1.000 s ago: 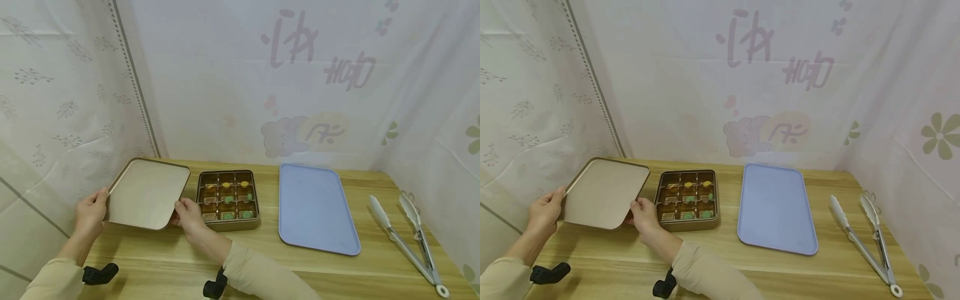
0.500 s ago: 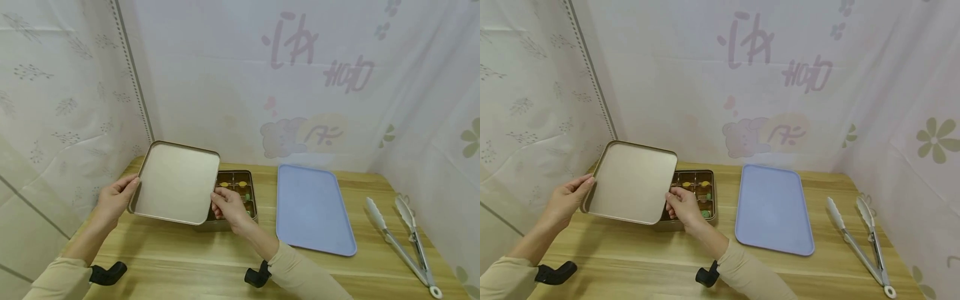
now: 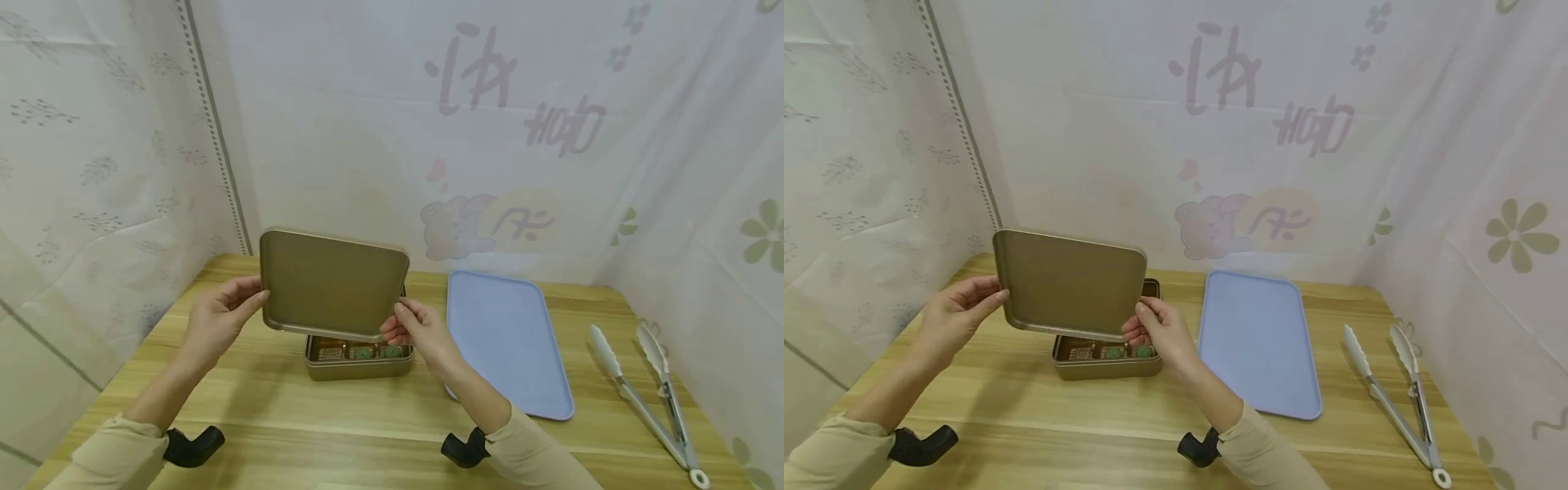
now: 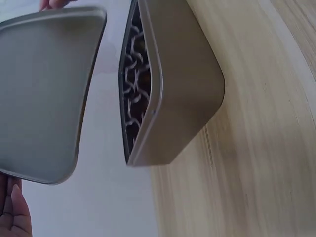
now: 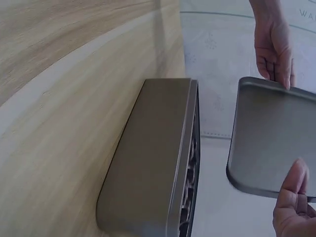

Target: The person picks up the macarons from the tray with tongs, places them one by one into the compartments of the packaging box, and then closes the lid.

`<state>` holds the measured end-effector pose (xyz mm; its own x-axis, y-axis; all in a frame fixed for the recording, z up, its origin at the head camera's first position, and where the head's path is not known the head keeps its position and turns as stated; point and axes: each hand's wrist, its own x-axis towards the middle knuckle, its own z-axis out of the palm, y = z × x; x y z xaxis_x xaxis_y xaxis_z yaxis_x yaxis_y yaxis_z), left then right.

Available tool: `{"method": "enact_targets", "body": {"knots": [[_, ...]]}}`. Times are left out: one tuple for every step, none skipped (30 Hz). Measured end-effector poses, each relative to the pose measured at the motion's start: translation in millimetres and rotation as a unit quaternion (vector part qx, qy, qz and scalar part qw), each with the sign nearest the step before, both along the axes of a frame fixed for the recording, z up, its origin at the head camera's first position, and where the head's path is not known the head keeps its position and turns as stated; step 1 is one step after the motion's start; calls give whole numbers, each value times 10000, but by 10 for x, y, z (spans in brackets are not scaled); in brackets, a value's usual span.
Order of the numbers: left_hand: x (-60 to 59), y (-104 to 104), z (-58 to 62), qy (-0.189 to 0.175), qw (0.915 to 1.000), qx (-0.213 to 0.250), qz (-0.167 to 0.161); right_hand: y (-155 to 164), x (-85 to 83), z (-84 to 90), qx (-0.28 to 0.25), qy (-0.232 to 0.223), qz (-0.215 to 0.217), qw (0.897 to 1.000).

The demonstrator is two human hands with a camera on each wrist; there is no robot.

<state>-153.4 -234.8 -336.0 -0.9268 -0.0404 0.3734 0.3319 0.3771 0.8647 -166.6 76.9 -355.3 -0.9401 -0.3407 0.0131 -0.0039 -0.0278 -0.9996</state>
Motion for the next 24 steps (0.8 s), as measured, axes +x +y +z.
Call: {"method": "enact_targets", "body": {"knots": [[-1, 29, 0, 77, 9999, 67, -31, 24, 6, -1, -21, 21, -26, 10000], [-5, 57, -2, 159, 9998, 134, -51, 45, 11, -1, -36, 29, -42, 10000], [-12, 80, -7, 249, 9994, 210, -93, 63, 16, -3, -31, 33, -79, 10000], [-19, 100, -17, 319, 9990, 281, -128, 78, 17, -7, -41, 25, -129, 9999], [-25, 120, -24, 398, 9985, 349, -143, 90, 18, -13, -36, 16, -167, 9999], [-30, 137, -34, 455, 9981, 395, -138, 103, 21, -22, -44, -7, -213, 9998], [-33, 153, -45, 543, 9977, 399, -108, 112, 23, -29, -65, -44, -242, 9997], [-32, 165, -58, 624, 9973, 376, -60, 122, 28, -38, -77, -92, -274, 9996], [-25, 174, -75, 686, 9971, 328, -9, 129, 34, -46, -106, -150, -295, 9994], [-20, 190, -87, 726, 9969, 306, 72, 137, 35, -51, -137, -194, -301, 9993], [-12, 207, -98, 765, 9966, 263, 171, 149, 39, -58, -156, -241, -301, 9991], [-2, 219, -114, 781, 9964, 179, 275, 156, 43, -63, -192, -298, -303, 9989], [9, 231, -130, 801, 9960, 93, 378, 164, 47, -66, -193, -331, -288, 9989], [20, 241, -146, 799, 9957, 17, 459, 171, 50, -70, -190, -369, -285, 9987], [25, 248, -166, 797, 9955, -26, 519, 178, 52, -73, -196, -393, -277, 9986], [30, 257, -177, 781, 9953, -45, 567, 183, 50, -76, -196, -423, -299, 9985], [31, 262, -188, 768, 9954, -57, 572, 186, 43, -80, -229, -463, -333, 9981], [29, 266, -198, 758, 9956, -44, 549, 186, 35, -80, -255, -523, -382, 9976], [24, 268, -206, 729, 9961, 0, 505, 187, 25, -79, -283, -586, -450, 9969], [18, 269, -214, 685, 9967, 37, 425, 187, 10, -79, -318, -659, -520, 9960], [9, 269, -221, 633, 9974, 87, 332, 187, -4, -79, -346, -723, -577, 9951], [3, 271, -222, 561, 9981, 129, 238, 188, -23, -82, -368, -763, -616, 9945], [-6, 273, -224, 474, 9986, 189, 144, 192, -41, -85, -388, -793, -632, 9941], [-16, 276, -225, 381, 9990, 200, 73, 197, -59, -88, -378, -810, -644, 9939]]}}
